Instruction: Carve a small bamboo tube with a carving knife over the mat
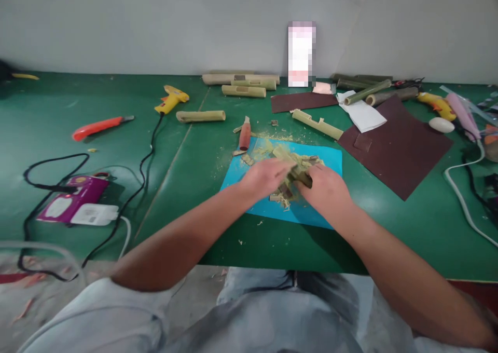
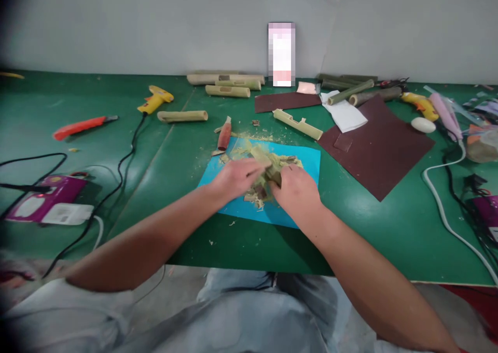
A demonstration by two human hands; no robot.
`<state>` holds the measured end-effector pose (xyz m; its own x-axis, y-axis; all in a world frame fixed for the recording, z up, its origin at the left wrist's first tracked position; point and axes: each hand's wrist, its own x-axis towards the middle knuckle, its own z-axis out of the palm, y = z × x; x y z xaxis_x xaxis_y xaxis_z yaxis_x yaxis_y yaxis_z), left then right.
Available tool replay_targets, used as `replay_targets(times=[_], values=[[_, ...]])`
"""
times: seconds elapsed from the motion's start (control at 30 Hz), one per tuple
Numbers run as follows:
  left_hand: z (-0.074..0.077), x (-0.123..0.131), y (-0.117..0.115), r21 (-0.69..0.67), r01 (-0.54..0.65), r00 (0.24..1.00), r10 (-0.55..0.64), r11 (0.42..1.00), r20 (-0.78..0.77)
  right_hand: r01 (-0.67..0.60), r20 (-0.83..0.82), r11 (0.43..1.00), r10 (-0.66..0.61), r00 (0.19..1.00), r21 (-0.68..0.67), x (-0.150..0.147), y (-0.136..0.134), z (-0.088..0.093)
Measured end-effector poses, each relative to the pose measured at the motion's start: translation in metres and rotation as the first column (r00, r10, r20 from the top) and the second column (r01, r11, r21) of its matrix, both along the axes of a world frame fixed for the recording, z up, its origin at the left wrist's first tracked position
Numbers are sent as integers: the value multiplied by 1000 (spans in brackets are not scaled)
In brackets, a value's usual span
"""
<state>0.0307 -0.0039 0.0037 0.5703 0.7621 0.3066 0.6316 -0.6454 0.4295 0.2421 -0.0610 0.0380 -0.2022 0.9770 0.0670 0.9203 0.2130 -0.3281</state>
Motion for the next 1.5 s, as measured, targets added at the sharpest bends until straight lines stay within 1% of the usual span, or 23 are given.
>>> replay_targets(times=[0.07, 0.1, 0.13, 0.2, 0.23, 0.27, 0.33, 0.37, 0.4, 0.43, 0.5, 0.53, 0.63, 0.67, 0.7, 0.8, 0.83, 0.97, 1.1, 1.23, 1.33, 1.43, 1.5], values=[[2, 1, 0, 30, -131, 991, 131, 991, 11, 3, -2, 1000, -3, 1000, 6, 0, 0, -1], [3, 2, 0, 38, -158, 987, 158, 987, 15, 3, 3, 1000, -3, 1000, 3, 0, 0, -1], [4, 3, -1, 34, -122, 992, 123, 992, 1, 3, 10, 1000, -3, 1000, -2, 0, 0, 0], [4, 5, -4, -10, 10, 1000, -10, 1000, -22, -1, 26, 1000, 2, 1000, -21, -1, 0, 0], [5, 6, -5, -16, 38, 999, -38, 999, -28, 0, 30, 1000, 1, 1000, -30, -1, 0, 1], [5, 7, -6, -9, 32, 999, -32, 999, -28, 4, 30, 999, -3, 1000, -38, -1, 0, 1], [6, 8, -5, 43, -113, 994, 113, 993, -5, 13, 21, 999, -12, 1000, -44, -1, 0, 1], [7, 9, -6, 51, -142, 990, 143, 989, -19, 13, 16, 999, -13, 1000, -44, -1, 0, 1], [8, 10, -6, 53, -132, 991, 134, 990, -28, 13, 12, 999, -13, 1000, -41, -1, 0, 1], [8, 11, -7, 38, -83, 996, 85, 996, -36, 14, 8, 999, -13, 1000, -36, -1, 0, 0], [9, 10, -7, -16, 53, 998, -53, 998, -41, 10, -1, 999, -10, 1000, -31, -1, 1, -1], [9, 9, -5, -19, 73, 997, -73, 997, -26, 12, -6, 999, -12, 1000, -33, 0, 1, -1], [9, 1, 2, 23, -89, 996, 89, 996, -4, 24, -15, 999, -24, 1000, -43, 0, 2, -2], [10, 0, 3, 26, -112, 994, 112, 993, -5, 26, -16, 999, -27, 1000, -45, 1, 2, -3], [10, -1, 3, 29, -112, 994, 113, 993, -10, 28, -15, 999, -29, 999, -43, 1, 1, -3], [11, 4, -4, -22, 49, 998, -49, 999, -30, 37, -8, 999, -38, 999, -28, 1, 1, -4], [11, 6, -6, -24, 67, 997, -67, 997, -28, 45, -5, 999, -45, 999, -23, 1, 0, -4], [11, 7, 0, 50, 4, 1000, -2, 999, -31, 69, 1, 998, -69, 998, -13, 0, -2, 0], [10, 1, 6, 111, 3, 998, 4, 994, -66, 43, -14, 999, -43, 999, 9, 0, -3, 1], [8, -7, 10, 125, -92, 996, 94, 988, -4, 23, -19, 999, -22, 1000, 47, 1, -2, -2], [7, -10, 14, 106, -148, 988, 143, 983, 52, 22, -3, 998, -22, 1000, 64, 1, -2, -5], [8, -6, 10, 61, -128, 991, 124, 990, 57, 17, -3, 997, -17, 1000, 69, 1, -2, -5], [11, -1, 3, 43, -57, 998, 55, 997, 34, 17, -4, 998, -17, 1000, 61, 0, -2, -5]])
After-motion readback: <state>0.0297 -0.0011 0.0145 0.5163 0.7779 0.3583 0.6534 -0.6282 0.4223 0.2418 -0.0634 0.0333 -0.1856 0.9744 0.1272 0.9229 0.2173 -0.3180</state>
